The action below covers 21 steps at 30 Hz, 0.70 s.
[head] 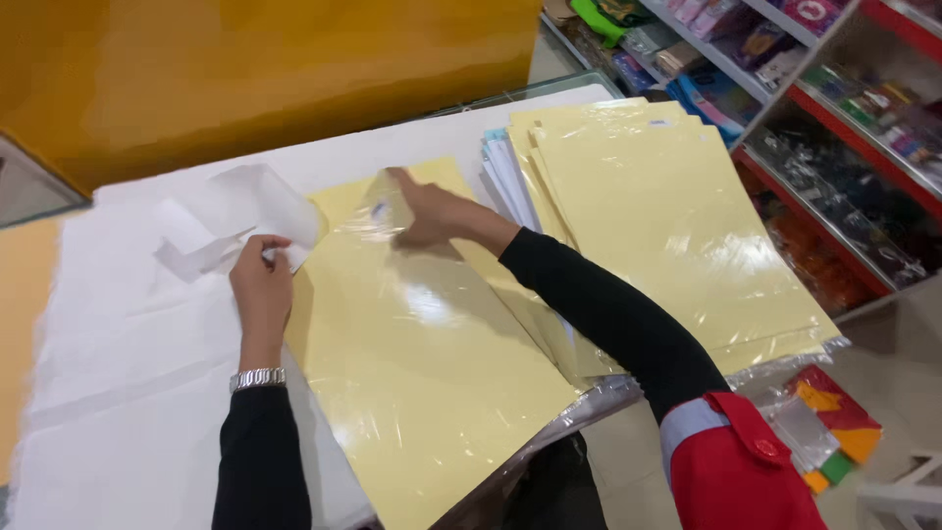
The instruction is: The person peels small white labels from a backing strip by hand and applies one to the corner of each plastic-wrapped yellow folder, placing the labeled folders into a stack.
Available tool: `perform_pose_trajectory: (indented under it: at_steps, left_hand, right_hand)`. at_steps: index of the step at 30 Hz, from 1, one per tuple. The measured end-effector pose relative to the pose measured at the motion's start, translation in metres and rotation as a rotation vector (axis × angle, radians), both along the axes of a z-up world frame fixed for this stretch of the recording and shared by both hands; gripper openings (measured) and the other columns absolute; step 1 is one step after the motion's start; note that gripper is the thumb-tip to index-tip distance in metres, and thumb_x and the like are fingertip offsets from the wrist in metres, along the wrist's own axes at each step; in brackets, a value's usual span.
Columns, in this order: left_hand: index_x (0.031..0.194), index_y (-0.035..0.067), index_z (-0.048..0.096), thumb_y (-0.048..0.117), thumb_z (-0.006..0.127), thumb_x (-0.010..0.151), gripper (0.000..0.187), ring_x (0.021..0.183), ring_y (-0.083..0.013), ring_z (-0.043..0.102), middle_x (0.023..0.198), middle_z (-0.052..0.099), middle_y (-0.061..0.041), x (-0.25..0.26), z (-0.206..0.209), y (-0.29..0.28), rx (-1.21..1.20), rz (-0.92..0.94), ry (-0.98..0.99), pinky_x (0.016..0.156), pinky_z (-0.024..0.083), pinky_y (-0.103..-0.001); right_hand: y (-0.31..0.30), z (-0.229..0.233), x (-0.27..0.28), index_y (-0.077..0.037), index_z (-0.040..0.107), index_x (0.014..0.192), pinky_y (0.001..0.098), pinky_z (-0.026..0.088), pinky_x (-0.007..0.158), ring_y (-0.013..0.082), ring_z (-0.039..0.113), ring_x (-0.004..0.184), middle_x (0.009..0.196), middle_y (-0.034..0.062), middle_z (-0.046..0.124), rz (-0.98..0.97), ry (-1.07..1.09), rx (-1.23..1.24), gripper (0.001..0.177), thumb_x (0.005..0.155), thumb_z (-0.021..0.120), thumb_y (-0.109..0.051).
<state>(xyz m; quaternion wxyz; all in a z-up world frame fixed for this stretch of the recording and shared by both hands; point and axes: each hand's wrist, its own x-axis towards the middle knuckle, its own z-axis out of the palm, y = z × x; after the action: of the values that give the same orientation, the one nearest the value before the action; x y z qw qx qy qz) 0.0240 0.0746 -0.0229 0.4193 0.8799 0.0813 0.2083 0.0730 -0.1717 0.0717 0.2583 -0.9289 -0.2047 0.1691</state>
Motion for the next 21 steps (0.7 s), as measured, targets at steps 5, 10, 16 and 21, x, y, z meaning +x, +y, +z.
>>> perform_pose_trajectory:
  at_steps: [5, 10, 16, 21]
  left_hand:
    - [0.094, 0.009, 0.057, -0.005, 0.044, 0.087, 0.020, 0.060, -0.0234, 0.056, 0.089, 0.058, -0.010, 0.003, 0.004, -0.002, -0.139, 0.079, -0.178, 0.055, 0.044, -0.030]
    - [0.091, 0.014, 0.053, -0.004, 0.030, 0.080, 0.031, 0.060, -0.0112, 0.059, 0.102, 0.050, -0.006, -0.020, 0.036, -0.001, -0.570, 0.373, -0.269, 0.051, 0.049, -0.017]
    - [0.095, 0.011, 0.050, -0.004, 0.037, 0.084, 0.022, 0.056, -0.0100, 0.057, 0.103, 0.049, -0.007, -0.014, 0.025, 0.001, -0.497, 0.363, -0.307, 0.049, 0.045, -0.019]
    - [0.099, 0.009, 0.048, -0.008, 0.046, 0.087, 0.022, 0.058, -0.0124, 0.053, 0.099, 0.050, -0.003, -0.022, 0.038, -0.014, -0.306, 0.224, -0.324, 0.056, 0.040, -0.022]
  right_hand:
    - [-0.012, 0.025, -0.038, -0.023, -0.001, 0.141, 0.0423, 0.040, 0.087, 0.0379, 0.052, 0.099, 0.121, 0.0263, 0.051, 0.096, -0.040, 0.197, 0.089, 0.079, 0.062, -0.011]
    - [-0.072, 0.050, -0.017, -0.018, 0.030, 0.133, 0.0245, 0.042, 0.085, 0.0169, 0.054, 0.108, 0.129, 0.0024, 0.051, -0.117, -0.219, 0.686, 0.057, 0.082, 0.054, -0.010]
    - [-0.207, 0.082, 0.010, -0.016, 0.039, 0.129, 0.0339, 0.060, 0.068, 0.0197, 0.069, 0.083, 0.111, 0.0139, 0.064, -0.607, -0.171, 0.934, 0.040, 0.089, 0.046, -0.013]
    - [-0.278, 0.058, -0.019, -0.006, 0.035, 0.129, 0.0388, 0.045, 0.078, 0.0295, 0.051, 0.103, 0.127, 0.0156, 0.044, -0.678, -0.272, 0.211, 0.040, 0.096, 0.041, -0.026]
